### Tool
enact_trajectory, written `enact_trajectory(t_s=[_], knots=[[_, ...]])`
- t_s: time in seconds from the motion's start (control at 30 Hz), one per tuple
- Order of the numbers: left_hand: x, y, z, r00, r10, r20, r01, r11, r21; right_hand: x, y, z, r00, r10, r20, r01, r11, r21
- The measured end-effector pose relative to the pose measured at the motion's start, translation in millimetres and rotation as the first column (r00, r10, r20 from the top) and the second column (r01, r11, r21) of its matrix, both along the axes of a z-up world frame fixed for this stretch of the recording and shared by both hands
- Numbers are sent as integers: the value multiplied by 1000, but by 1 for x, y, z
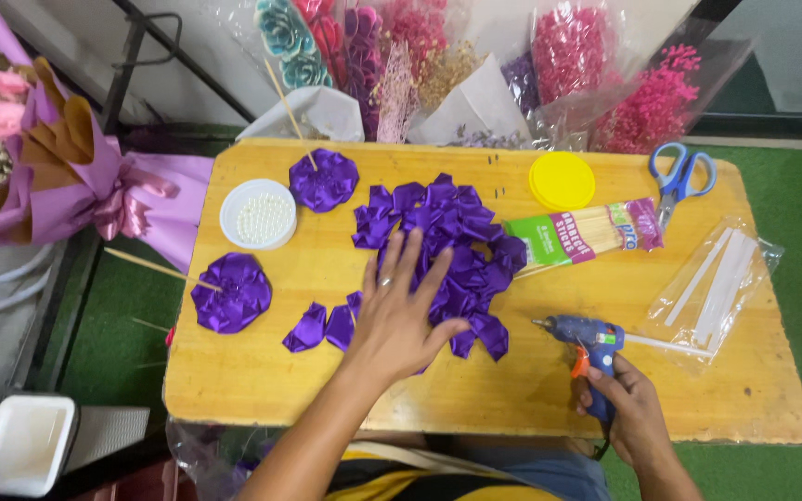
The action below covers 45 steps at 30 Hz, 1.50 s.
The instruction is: The person assembles satin ribbon flowers by applying hot glue to petals and attaching them to a central core using a glue gun.
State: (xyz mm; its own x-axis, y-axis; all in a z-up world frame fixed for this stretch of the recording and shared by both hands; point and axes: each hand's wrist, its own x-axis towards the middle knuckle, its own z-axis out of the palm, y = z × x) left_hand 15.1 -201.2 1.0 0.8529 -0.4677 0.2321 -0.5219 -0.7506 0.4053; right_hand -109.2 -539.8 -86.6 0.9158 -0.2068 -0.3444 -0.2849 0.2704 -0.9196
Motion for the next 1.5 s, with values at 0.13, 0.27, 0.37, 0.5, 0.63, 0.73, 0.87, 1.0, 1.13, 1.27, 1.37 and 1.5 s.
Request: enact_trajectory(t_s=[0.13, 0.27, 0.37, 0.5, 0.63, 0.73, 0.87, 1.0, 1.13, 1.27, 1.37, 1.5], knots=[[40, -33, -25, 990, -6, -142, 31, 984, 177, 2, 3, 0, 999, -22, 25, 22, 999, 26], [9, -29, -10, 922, -40, -385, 167, 938, 303, -1, -4, -10, 996, -68, -50, 68, 998, 13], [-9, -17, -22, 983, -84, -161, 112, 978, 175, 1, -6, -9, 996, -75, -53, 76, 997, 14], [22, 0, -16, 995, 58, 81, -55, 998, -43, 0, -11, -19, 985, -115, -129, 114, 993, -11], [83, 0, -19, 943, 288, -167, -278, 957, 83, 1, -9, -16, 990, -108, -95, 105, 994, -35], [81, -5, 14, 832, 169, -528, -16, 959, 282, -2, -17, -38, 995, -102, -8, 102, 994, -25], [47, 6, 0, 908, 67, -413, 20, 979, 202, -5, -34, -65, 995, -92, -26, 91, 995, -42], [44, 39, -14, 991, -26, -128, 8, 990, -143, -7, -31, -56, 993, -107, -46, 105, 994, -42], [69, 71, -15, 985, 169, -27, -168, 923, -347, -4, -24, -46, 994, -103, -37, 102, 994, -30], [77, 57, -35, 952, 123, -279, -170, 974, -151, -4, -19, -40, 993, -115, -11, 115, 993, -29], [72, 50, -51, 966, 124, -227, -131, 991, -15, -1, -14, -29, 998, -67, 11, 67, 997, -29], [57, 58, -42, 950, 197, -242, -269, 910, -316, -1, -15, -30, 997, -76, 5, 76, 997, -34]])
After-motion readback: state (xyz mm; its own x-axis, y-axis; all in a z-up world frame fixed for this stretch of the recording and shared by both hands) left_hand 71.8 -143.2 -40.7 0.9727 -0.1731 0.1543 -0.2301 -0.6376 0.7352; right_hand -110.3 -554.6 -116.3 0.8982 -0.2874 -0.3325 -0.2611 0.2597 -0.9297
